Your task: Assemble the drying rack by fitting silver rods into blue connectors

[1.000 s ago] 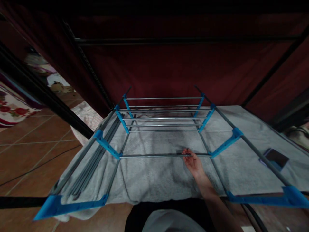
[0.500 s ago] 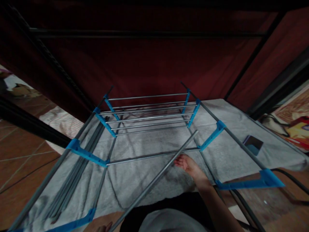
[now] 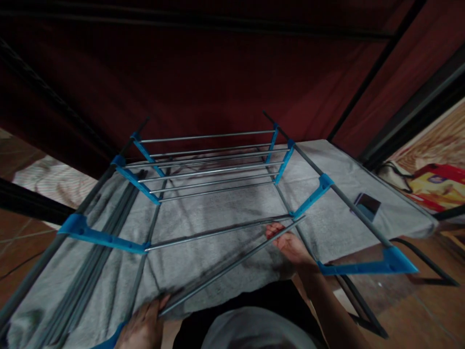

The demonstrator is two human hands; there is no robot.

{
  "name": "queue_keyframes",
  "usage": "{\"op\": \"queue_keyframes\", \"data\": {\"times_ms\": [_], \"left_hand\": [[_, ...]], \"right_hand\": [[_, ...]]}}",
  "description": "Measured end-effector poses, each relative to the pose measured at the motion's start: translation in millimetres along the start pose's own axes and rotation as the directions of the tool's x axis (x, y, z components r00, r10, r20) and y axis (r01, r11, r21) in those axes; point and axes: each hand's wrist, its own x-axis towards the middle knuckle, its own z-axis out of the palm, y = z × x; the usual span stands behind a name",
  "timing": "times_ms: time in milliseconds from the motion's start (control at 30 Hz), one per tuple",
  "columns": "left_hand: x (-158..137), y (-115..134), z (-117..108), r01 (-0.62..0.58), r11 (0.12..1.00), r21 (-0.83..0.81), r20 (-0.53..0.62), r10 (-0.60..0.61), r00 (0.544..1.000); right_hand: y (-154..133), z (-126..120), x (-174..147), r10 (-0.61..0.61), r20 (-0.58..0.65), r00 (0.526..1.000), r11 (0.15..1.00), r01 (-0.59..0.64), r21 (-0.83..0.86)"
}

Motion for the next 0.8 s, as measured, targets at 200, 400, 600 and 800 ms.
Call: {"op": "queue_keyframes", "data": {"times_ms": [200, 400, 600, 800], "left_hand": [[31, 8, -14, -0.009, 0.995, 0.099, -0.076, 0.017, 0.997], [69, 0, -14, -0.117, 0.993, -0.009, -0.07, 0.117, 0.991], [91, 24, -11, -0.293, 0.939, -0.178, -0.086, 0.282, 0.956], [100, 44, -10, -0.458, 0.867, -0.197, -0.213, 0.418, 0.883]], "right_hand": [[-3, -11, 1, 0.023, -0.043, 0.999, 1.0, -0.022, 0.01], [1, -10, 3, 0.061, -0.042, 0.997, 0.997, -0.064, -0.053], [8, -10, 11, 0.013, -0.02, 1.0, 0.996, -0.014, -0.087], [12, -11, 15, -0.011, -0.028, 1.0, 0.997, 0.009, -0.079]]}}
